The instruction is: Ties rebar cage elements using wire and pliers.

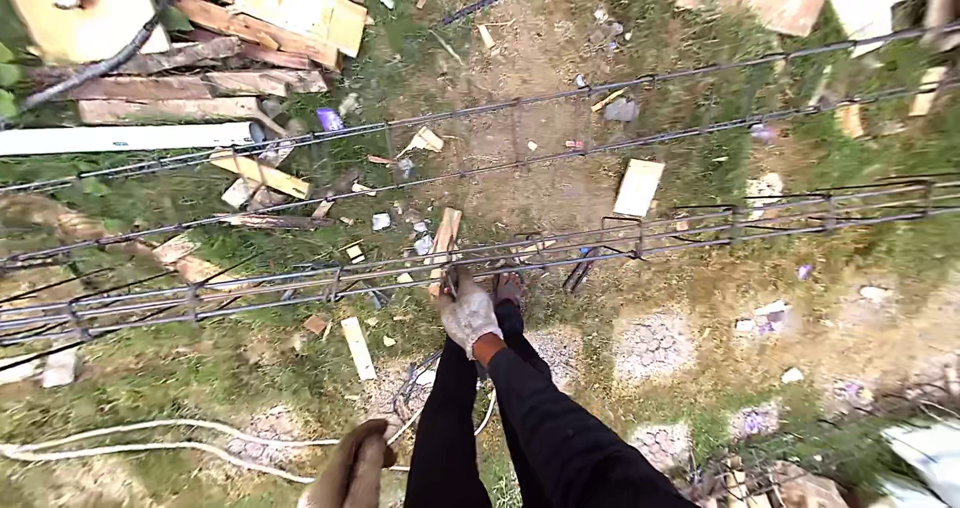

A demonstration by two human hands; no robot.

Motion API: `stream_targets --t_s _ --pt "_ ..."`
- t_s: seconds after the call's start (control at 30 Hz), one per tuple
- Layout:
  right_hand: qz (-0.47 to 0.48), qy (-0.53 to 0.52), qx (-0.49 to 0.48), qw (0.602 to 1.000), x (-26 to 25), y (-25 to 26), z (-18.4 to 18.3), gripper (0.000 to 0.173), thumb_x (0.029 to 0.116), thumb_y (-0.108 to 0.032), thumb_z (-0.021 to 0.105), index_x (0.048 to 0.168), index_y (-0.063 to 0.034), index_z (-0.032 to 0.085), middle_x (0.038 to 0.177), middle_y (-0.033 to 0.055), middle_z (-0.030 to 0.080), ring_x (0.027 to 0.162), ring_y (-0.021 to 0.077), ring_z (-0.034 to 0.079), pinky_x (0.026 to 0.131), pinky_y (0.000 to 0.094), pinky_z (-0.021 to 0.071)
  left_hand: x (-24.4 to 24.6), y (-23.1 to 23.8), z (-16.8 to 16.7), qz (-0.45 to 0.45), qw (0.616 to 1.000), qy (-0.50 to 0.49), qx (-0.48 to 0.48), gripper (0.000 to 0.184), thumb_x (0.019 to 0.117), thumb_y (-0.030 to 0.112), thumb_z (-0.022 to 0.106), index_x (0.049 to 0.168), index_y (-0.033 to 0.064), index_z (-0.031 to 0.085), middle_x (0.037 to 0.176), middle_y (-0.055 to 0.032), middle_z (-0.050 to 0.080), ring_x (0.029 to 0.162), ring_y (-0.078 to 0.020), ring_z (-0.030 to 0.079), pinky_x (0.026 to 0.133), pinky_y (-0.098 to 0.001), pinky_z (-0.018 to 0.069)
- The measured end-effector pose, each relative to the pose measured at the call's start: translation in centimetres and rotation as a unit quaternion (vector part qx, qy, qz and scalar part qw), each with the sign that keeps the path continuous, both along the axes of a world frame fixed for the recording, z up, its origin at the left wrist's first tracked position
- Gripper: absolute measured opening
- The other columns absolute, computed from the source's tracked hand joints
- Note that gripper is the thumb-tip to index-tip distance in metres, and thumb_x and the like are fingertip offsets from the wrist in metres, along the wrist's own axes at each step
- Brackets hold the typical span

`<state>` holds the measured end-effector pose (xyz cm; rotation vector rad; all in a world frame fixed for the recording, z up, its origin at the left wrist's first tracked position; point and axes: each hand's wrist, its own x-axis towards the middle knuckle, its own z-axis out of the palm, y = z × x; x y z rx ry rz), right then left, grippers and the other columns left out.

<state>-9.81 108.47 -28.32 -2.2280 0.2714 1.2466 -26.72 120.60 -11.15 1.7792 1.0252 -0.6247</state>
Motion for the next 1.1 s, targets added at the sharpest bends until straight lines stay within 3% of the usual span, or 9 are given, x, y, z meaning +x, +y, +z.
stream_targets --t_s 0.1,0.2,0.27,0.4,0.53,0.67,0.87,1.0,1.1 --pt "-0.017 0.0 -0.009 1.0 0.5 -3.2 1.5 0.055 0.0998 -0.031 0.06 0.152 -0.0209 0.046 0.117 0.0126 0.072 0.104 0.0312 0.071 0.089 0.0579 0.0574 0.0 0.8 -0.4 0.006 1.0 -0.008 -0.018 0.035 0.1091 0.021 0.042 0.121 -0.0034 0.064 0.084 -0.0068 0.071 0.061 -0.0116 0.061 0.056 -0.033 0.054" --pt "-0.036 -0.025 -0.019 0.999 2.0 -8.3 3.4 0.048 0.0984 -0.032 0.062 0.144 -0.0174 0.057 0.117 0.0101 0.073 0.106 0.0266 0.07 0.093 0.0548 0.0564 0.7 1.2 -0.9 -0.002 0.999 -0.016 -0.031 0.036 0.1096 0.023 0.042 0.122 -0.0036 0.063 0.086 -0.0069 0.071 0.062 -0.0121 0.061 0.058 -0.0337 0.054" --pt "-0.053 -0.056 -0.041 0.996 3.2 -12.8 4.2 0.045 0.0952 -0.035 0.065 0.137 -0.0172 0.061 0.106 0.0089 0.073 0.095 0.0256 0.071 0.084 0.055 0.058 1.2 1.1 -1.1 -0.012 0.999 -0.027 -0.032 0.036 0.1096 0.023 0.042 0.121 -0.0038 0.063 0.086 -0.0066 0.071 0.062 -0.0116 0.061 0.058 -0.0328 0.054" --pt "-0.098 -0.115 -0.103 0.983 7.0 -22.2 6.2 0.055 0.0934 -0.032 0.069 0.145 -0.0179 0.055 0.101 0.0146 0.071 0.082 0.0319 0.069 0.072 0.06 0.0565 2.4 -0.3 -1.4 -0.036 0.998 -0.035 -0.034 0.036 0.1097 0.023 0.042 0.121 -0.0033 0.063 0.087 -0.0069 0.071 0.063 -0.0112 0.061 0.058 -0.0324 0.0533" --pt "-0.099 -0.194 -0.179 0.959 11.3 -30.3 6.2 0.051 0.095 -0.029 0.067 0.142 -0.0112 0.057 0.109 0.0221 0.069 0.093 0.0409 0.068 0.076 0.067 0.0536 3.4 -2.7 -1.4 -0.065 0.997 -0.033 -0.026 0.036 0.1094 0.022 0.042 0.12 -0.0027 0.065 0.087 -0.0082 0.072 0.065 -0.013 0.064 0.059 -0.0346 0.0555" --pt "-0.098 -0.224 -0.254 0.936 16.0 -36.4 3.7 0.048 0.0921 -0.032 0.071 0.131 -0.0045 0.062 0.115 0.0272 0.066 0.107 0.0465 0.065 0.088 0.0694 0.0507 5.2 -6.2 -1.9 -0.079 0.997 -0.014 -0.014 0.036 0.1089 0.023 0.041 0.121 -0.0011 0.065 0.087 -0.0068 0.072 0.065 -0.0124 0.063 0.06 -0.0347 0.0552" --pt "-0.133 -0.292 -0.301 0.898 21.7 -44.8 1.9 0.062 0.0921 -0.043 0.07 0.14 -0.0056 0.057 0.133 0.032 0.057 0.121 0.0497 0.058 0.097 0.0685 0.0484 9.3 -12.6 -1.2 -0.081 0.996 -0.03 -0.028 0.034 0.109 0.02 0.042 0.122 -0.002 0.065 0.086 -0.0049 0.073 0.061 -0.0109 0.062 0.056 -0.032 0.0546" --pt "-0.078 -0.298 -0.337 0.89 24.3 -48.5 -0.1 0.063 0.0958 -0.047 0.063 0.145 -0.0089 0.053 0.137 0.0305 0.056 0.125 0.0497 0.055 0.098 0.0687 0.0468 13.3 -17.3 -1.4 -0.069 0.996 -0.02 -0.06 0.033 0.1089 0.02 0.042 0.124 0.002 0.065 0.086 -0.0028 0.073 0.058 -0.0108 0.061 0.053 -0.0314 0.0533" --pt "-0.01 -0.281 -0.364 0.888 24.6 -49.3 -1.5 0.06 0.1005 -0.054 0.05 0.146 -0.0143 0.054 0.14 0.0291 0.055 0.127 0.0558 0.052 0.09 0.0771 0.0443 16.8 -20.7 -1.8 -0.024 0.996 -0.018 -0.089 0.031 0.1076 0.023 0.044 0.12 0.0074 0.068 0.084 -0.0028 0.072 0.052 -0.0128 0.057 0.047 -0.0307 0.0499"
